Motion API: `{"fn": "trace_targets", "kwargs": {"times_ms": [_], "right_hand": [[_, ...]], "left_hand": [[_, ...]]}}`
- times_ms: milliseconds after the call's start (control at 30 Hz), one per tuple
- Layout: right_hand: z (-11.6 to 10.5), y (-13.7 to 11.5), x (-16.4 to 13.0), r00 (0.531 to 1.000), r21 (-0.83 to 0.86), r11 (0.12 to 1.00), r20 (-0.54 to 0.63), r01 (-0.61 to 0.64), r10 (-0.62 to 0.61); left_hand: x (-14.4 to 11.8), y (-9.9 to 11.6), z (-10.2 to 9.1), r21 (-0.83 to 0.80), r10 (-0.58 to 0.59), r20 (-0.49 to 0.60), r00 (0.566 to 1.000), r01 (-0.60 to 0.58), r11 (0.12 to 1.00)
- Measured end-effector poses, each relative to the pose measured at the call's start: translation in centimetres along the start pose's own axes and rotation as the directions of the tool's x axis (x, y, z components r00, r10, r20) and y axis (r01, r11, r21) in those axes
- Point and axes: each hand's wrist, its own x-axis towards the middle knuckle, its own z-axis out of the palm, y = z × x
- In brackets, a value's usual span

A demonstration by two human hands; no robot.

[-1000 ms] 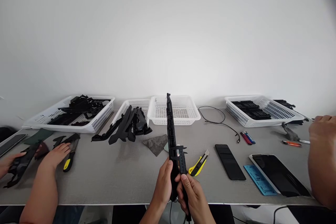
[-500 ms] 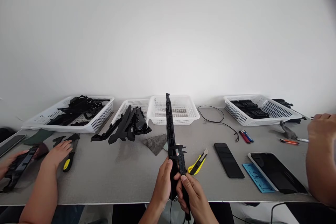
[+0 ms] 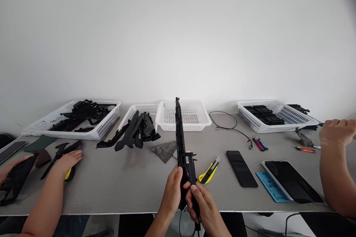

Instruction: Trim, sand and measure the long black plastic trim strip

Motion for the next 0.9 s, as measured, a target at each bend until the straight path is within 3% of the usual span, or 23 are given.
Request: {"fn": "trace_targets", "kwargs": {"times_ms": [900], "right_hand": [[-0.49, 0.30, 0.35, 1.000, -0.058, 0.998, 0.014, -0.006, 0.007]], "left_hand": [[0.30, -0.27, -0.36, -0.025, 0.001, 0.022, 1.000, 0.000, 1.000]]}}
